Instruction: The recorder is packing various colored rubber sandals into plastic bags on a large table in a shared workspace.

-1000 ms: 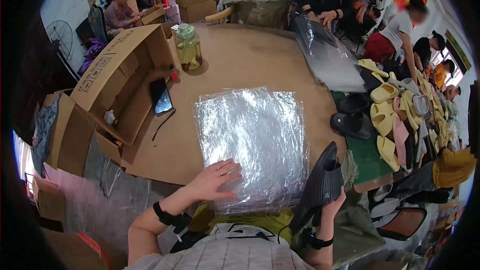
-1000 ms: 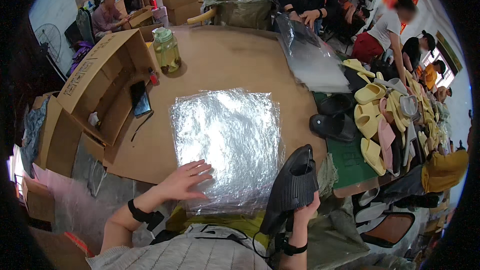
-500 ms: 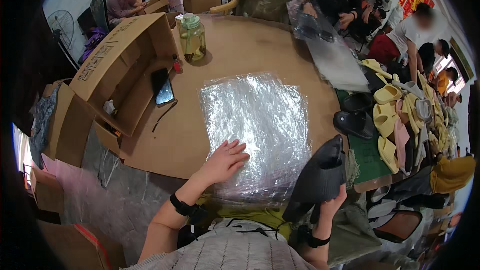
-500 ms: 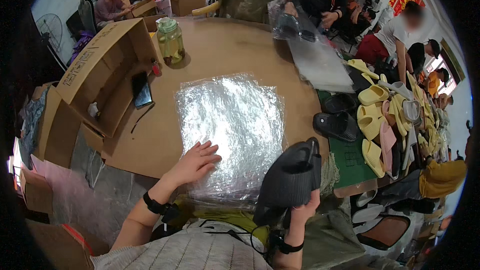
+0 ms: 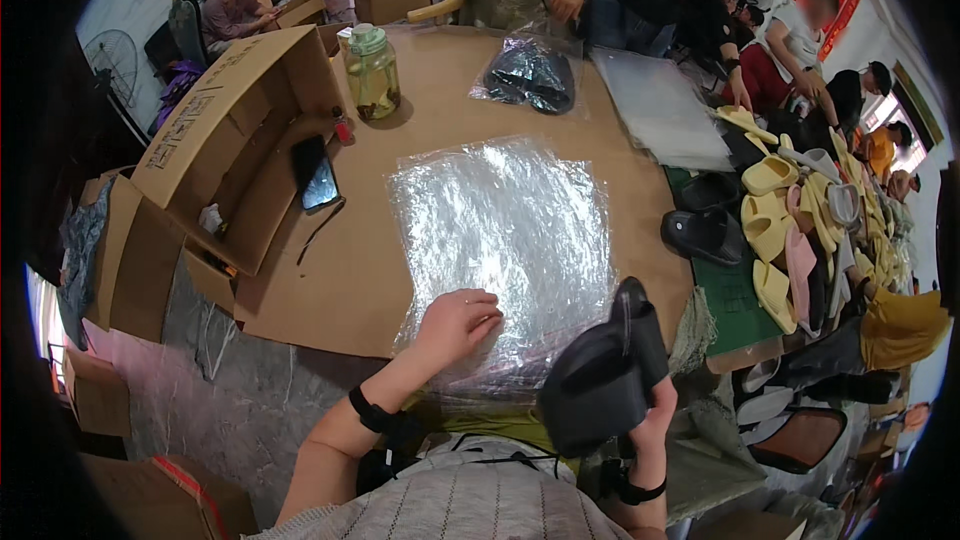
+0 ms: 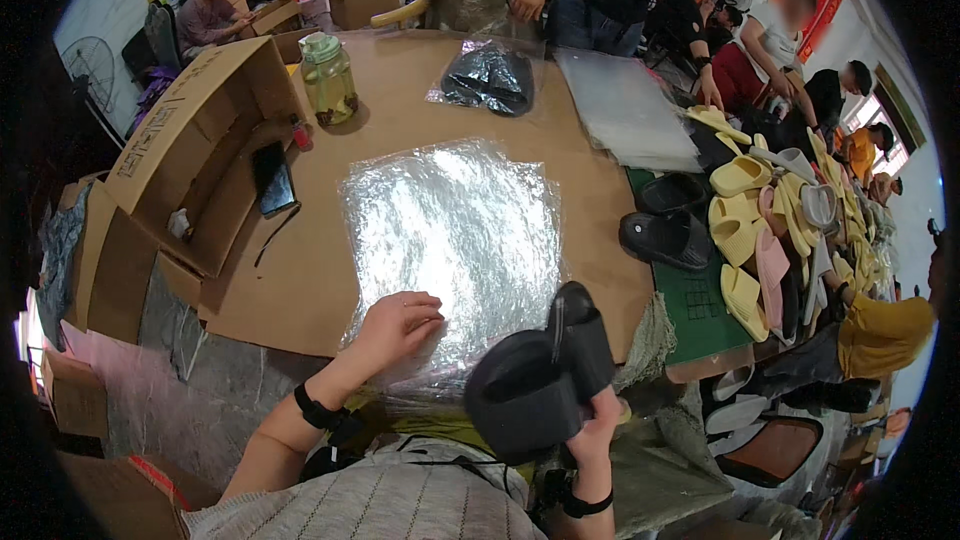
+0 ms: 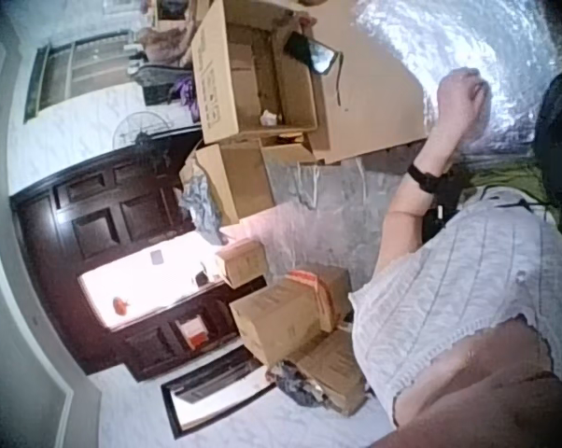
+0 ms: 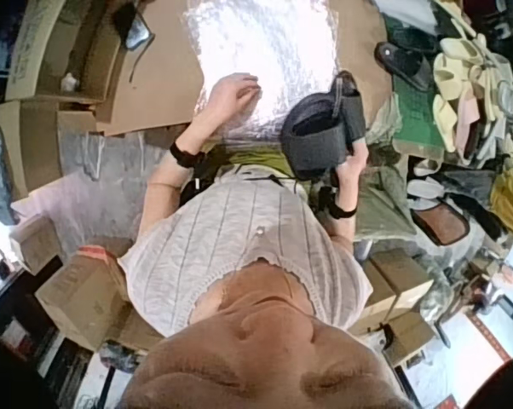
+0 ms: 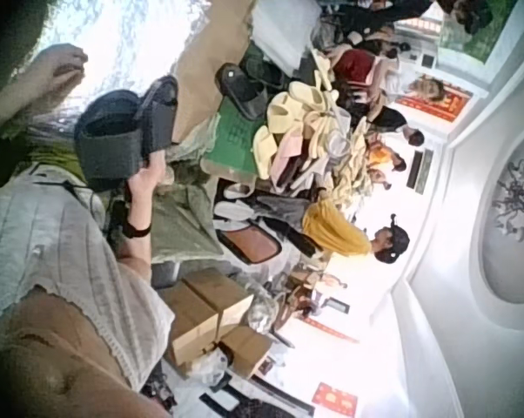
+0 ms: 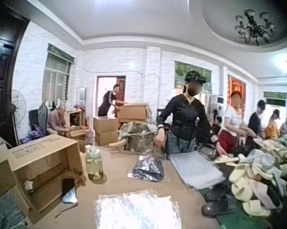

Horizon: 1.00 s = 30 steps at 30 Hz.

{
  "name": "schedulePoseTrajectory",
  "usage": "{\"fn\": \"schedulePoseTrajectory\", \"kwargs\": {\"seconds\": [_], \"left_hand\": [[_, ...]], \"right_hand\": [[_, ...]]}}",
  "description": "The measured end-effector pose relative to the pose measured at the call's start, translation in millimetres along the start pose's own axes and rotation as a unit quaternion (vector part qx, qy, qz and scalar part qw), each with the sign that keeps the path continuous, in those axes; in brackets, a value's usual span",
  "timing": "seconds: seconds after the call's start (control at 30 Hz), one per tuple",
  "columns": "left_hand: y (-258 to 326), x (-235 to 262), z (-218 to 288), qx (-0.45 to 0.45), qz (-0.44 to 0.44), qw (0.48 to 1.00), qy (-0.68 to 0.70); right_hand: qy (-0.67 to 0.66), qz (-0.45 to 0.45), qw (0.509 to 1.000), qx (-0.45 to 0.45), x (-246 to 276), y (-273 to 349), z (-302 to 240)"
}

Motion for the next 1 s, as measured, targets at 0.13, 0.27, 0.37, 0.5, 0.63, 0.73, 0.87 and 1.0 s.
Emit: {"fn": "schedulePoseTrajectory", "kwargs": {"seconds": [0.13, 0.27, 0.37, 0.5, 0.63, 0.73, 0.87, 1.0], "left_hand": [[-2.5, 14.2, -7.4, 0.113, 0.072, 0.983, 0.129], [-2.2, 29.2, 4.0, 0.086, 0.096, 0.986, 0.104], [0.9, 39.8, 16.5, 0.044, 0.12, 0.987, 0.094], [1.0, 38.6, 34.3, -0.002, 0.13, 0.988, 0.079], [3.1, 42.4, 61.5, -0.066, 0.121, 0.99, 0.04], [4.2, 36.2, 78.2, -0.111, 0.114, 0.986, 0.057], [6.0, 32.8, 86.8, -0.138, 0.078, 0.981, 0.114], [11.1, 25.0, 103.0, -0.188, 0.029, 0.971, 0.146]], "right_hand": [[0.15, -0.181, 0.968, 0.087, -52.7, 5.6, -21.4], [0.207, -0.172, 0.96, 0.083, -61.4, 11.5, 3.0], [0.252, -0.149, 0.953, 0.075, -56.1, -0.6, 7.1], [0.243, -0.211, 0.944, 0.08, -72.5, 13.7, 15.2], [0.251, -0.128, 0.959, 0.036, -67.9, -7.4, 24.5], [0.303, -0.108, 0.947, 0.005, -68.9, -11.3, 37.1], [0.31, -0.165, 0.936, 0.029, -93.1, -14.3, 47.7], [0.306, -0.128, 0.94, 0.086, -109.0, -24.1, 50.6]]}}
Point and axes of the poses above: each hand's wrist, its own y-axis away from the middle knuckle, its own x-axis out of the back of the hand, z = x × y, the point moved 8 cm from there along -y, towards the middle knuckle, and after that the axes turned 8 degrees about -y, right-handed, at the moved point
